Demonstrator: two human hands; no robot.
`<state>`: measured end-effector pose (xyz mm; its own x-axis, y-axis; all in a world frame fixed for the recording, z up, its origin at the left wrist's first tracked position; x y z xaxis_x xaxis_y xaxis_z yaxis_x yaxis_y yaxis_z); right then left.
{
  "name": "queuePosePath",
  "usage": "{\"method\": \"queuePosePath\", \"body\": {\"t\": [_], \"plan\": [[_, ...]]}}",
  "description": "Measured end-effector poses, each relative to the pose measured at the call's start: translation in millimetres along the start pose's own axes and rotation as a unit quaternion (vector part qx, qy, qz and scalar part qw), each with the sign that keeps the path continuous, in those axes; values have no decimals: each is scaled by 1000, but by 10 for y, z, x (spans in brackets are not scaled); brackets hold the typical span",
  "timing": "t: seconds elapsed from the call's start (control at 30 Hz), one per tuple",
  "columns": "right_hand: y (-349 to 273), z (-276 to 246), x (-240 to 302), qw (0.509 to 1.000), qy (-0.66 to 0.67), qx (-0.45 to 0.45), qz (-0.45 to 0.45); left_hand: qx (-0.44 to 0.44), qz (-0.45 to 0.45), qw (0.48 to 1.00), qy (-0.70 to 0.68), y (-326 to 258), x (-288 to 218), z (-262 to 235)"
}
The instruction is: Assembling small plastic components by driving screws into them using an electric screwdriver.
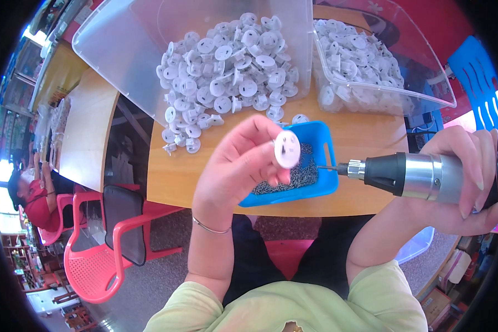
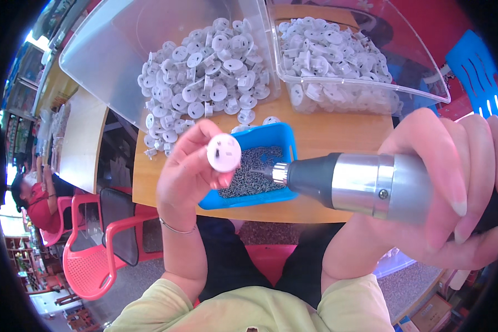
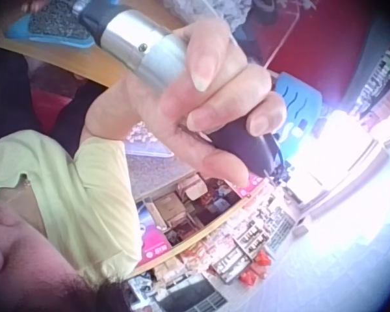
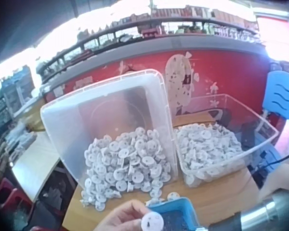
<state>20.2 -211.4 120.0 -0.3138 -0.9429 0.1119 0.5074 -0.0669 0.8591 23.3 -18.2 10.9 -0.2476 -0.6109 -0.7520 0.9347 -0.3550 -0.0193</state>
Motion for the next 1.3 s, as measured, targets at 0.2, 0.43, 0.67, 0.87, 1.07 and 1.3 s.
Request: {"method": "queuePosePath", "body": {"t": [0.2, 0.43, 0.67, 0.87, 1.07, 1.3], "plan": [[13, 51, 107, 1000, 0, 0, 7, 62, 170, 944, 277, 606, -594, 540], [16, -25, 149, 1000, -5, -6, 9, 72, 189, 741, 641, 472, -579, 528], [-12, -82, 124, 999, 1, -24, 33, -2, 118, 670, 733, 556, -447, -243], [-14, -62, -65, 998, 5, -35, 59, 167, 114, 634, 747, 817, -139, -385], [-79, -68, -142, 995, 15, -48, 85, 213, 122, 573, 782, 892, -89, -475], [-152, -259, -280, 962, -129, -11, 240, 190, 60, 700, 686, 876, -120, -533]]}}
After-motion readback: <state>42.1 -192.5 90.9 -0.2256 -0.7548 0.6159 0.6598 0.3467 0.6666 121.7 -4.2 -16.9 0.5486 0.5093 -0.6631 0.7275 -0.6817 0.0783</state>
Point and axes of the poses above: each hand's wrist, its own y-axis towards the middle knuckle, its own z-axis out of the palm, x = y × z, the point moved 4 cm from there along y, towards the middle knuckle, and after that the axes turned 1 degree about -y, right-handed, at the moved point
